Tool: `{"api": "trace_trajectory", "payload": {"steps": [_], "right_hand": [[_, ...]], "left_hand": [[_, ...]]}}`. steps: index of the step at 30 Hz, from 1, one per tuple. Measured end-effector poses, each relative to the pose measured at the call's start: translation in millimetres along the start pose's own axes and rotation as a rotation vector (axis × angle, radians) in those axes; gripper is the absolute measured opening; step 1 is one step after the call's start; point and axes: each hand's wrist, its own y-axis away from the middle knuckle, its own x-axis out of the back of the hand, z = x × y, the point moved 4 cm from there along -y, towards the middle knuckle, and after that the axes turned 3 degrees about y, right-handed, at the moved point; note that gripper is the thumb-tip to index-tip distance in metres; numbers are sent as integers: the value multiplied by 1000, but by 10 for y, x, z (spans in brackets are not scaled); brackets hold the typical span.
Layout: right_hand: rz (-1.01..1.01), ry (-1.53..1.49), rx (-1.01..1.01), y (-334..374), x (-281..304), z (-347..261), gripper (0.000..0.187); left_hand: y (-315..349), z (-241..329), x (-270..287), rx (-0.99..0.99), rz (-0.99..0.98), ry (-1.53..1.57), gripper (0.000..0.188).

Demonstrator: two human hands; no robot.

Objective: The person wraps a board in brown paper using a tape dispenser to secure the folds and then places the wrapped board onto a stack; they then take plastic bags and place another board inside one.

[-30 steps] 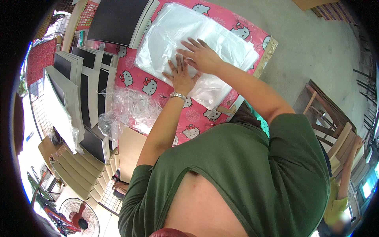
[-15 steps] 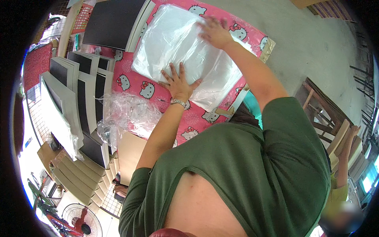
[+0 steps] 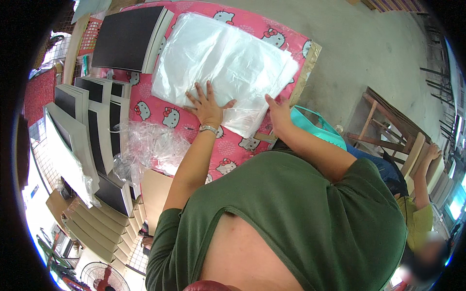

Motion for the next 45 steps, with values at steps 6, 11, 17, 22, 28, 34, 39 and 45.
{"api": "trace_trajectory", "payload": {"steps": [6,11,17,22,28,34,39,45], "right_hand": [[-22,178,-55,-230,-168,-116,54],[42,757,148,-255,-174,-86,58],[17,727,121,-289,-3,-215,47],[-78,579,67,-459,188,-230,48],[168,970,1020,-33,-62,-921,50],[-504,1419,1277,25,-699,-705,71],[-750,1835,1136,-15,-611,-630,102],[-711,1899,1202,-154,-329,-618,104]], "left_hand": [[15,36,45,12,16,-29,116],[20,26,34,30,6,-40,116],[85,153,-15,26,14,2,114],[108,246,-35,40,30,48,114],[108,198,-63,48,19,-7,113],[91,213,-56,27,12,39,113],[56,250,11,62,34,63,112],[47,259,-36,41,59,103,110]]}}
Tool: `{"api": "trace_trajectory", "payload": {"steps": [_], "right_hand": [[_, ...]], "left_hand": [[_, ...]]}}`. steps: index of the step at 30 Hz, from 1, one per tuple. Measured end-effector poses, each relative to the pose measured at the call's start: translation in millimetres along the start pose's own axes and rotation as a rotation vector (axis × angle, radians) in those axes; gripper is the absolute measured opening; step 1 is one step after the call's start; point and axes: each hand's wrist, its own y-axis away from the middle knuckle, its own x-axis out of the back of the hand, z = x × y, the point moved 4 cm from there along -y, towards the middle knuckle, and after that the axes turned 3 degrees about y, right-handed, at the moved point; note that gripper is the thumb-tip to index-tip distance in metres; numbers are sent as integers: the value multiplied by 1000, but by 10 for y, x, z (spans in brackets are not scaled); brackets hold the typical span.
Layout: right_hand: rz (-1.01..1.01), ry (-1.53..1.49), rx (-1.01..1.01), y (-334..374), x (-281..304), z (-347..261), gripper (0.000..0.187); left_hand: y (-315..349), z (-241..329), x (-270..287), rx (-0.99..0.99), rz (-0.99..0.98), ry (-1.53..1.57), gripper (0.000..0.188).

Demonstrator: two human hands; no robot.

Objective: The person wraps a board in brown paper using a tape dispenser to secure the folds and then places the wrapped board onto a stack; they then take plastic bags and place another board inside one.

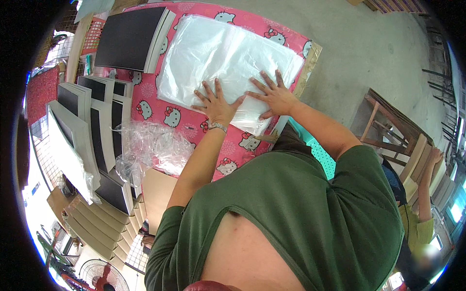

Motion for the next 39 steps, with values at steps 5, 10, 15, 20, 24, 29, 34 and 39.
{"api": "trace_trajectory", "payload": {"steps": [5,10,15,20,24,29,34,39], "right_hand": [[-6,25,-8,2,-28,1,106],[-23,27,-11,-4,-29,-8,106],[-28,44,-10,-4,-18,-22,105],[-77,33,-31,-12,-15,-17,101],[39,-47,-32,-67,251,-80,77],[514,-288,-101,-719,688,-10,25],[686,-449,104,-1995,981,-169,19],[476,-286,-4,-2602,811,-212,22]], "left_hand": [[9,-39,-17,-21,10,-8,111],[38,-285,-26,-8,30,4,112],[-9,-416,0,73,110,46,112],[-33,-360,40,13,55,28,104],[25,-351,-92,-44,92,-32,90],[65,-317,-168,-42,177,-29,80],[57,-325,-185,-23,184,-63,80],[41,-288,-164,-28,156,-38,84]]}}
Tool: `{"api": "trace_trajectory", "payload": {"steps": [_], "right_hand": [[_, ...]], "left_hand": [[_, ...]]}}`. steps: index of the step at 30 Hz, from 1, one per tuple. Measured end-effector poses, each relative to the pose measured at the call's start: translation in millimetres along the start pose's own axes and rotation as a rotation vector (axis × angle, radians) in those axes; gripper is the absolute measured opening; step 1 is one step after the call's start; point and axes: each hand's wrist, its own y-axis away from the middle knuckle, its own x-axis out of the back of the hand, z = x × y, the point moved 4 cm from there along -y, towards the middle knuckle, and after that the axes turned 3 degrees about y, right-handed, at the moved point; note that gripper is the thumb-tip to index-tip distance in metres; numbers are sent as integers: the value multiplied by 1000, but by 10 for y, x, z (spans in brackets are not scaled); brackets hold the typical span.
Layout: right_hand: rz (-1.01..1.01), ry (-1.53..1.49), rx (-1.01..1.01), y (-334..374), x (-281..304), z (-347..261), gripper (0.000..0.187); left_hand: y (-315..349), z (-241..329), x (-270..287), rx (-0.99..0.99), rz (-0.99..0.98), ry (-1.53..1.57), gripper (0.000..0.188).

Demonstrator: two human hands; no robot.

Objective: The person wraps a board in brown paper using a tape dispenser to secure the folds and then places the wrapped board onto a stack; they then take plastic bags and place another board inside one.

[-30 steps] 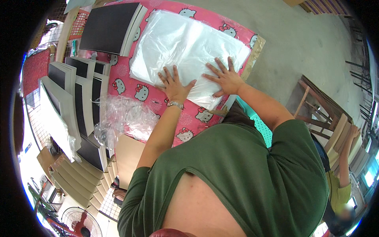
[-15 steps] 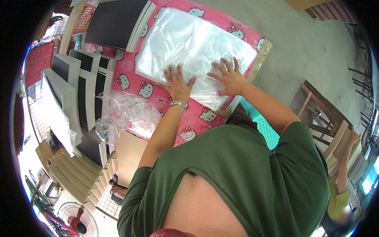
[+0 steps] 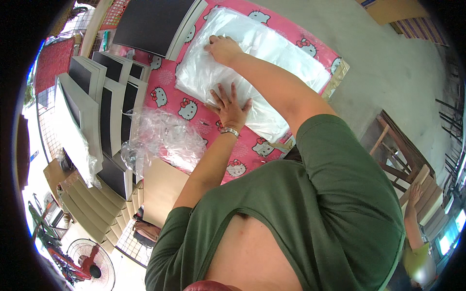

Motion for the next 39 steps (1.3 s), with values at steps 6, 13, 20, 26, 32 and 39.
{"api": "trace_trajectory", "payload": {"steps": [6,13,20,26,32,39], "right_hand": [[147,108,191,157,77,-77,21],[-66,131,587,887,484,-153,24],[-251,238,552,1898,482,-120,12],[-263,229,488,2167,374,35,14],[-300,209,645,2202,517,-56,12],[-453,78,643,2543,615,149,13]], "left_hand": [[34,-42,-6,29,11,42,87],[110,-77,-47,14,152,168,97],[170,-159,119,-95,421,227,79],[-562,-38,676,-244,61,980,46],[-730,-230,392,-35,-219,361,49],[-487,-115,426,-90,-308,207,98]]}}
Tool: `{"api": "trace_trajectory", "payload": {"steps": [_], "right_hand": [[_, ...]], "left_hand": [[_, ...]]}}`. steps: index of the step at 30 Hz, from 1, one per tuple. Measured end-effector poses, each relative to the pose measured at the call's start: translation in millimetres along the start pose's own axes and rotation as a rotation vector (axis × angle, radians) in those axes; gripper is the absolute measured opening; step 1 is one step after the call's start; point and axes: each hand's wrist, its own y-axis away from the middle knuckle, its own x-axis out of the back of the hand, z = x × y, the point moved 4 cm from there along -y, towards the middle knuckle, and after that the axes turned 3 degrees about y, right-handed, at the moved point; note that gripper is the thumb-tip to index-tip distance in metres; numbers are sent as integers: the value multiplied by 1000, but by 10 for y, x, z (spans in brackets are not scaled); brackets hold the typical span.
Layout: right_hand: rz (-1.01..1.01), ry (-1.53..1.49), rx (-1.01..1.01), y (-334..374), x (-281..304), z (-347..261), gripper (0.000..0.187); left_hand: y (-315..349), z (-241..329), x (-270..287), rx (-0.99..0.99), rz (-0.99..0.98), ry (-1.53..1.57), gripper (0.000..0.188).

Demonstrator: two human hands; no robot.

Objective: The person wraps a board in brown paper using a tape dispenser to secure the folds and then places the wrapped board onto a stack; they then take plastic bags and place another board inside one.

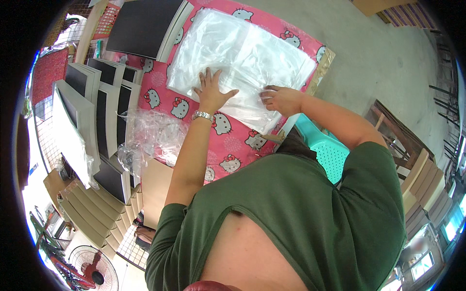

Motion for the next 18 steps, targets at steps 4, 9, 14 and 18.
{"api": "trace_trajectory", "payload": {"steps": [4,9,14,18], "right_hand": [[-46,-272,-191,46,88,-7,19],[472,-442,-501,-277,312,380,35],[166,241,-718,-434,102,680,64],[74,283,-768,-333,54,821,71]], "left_hand": [[204,52,-108,-104,76,-147,114],[346,204,-305,-130,39,-158,121],[407,202,-332,-88,44,-116,120],[423,149,-335,-59,7,-122,119]]}}
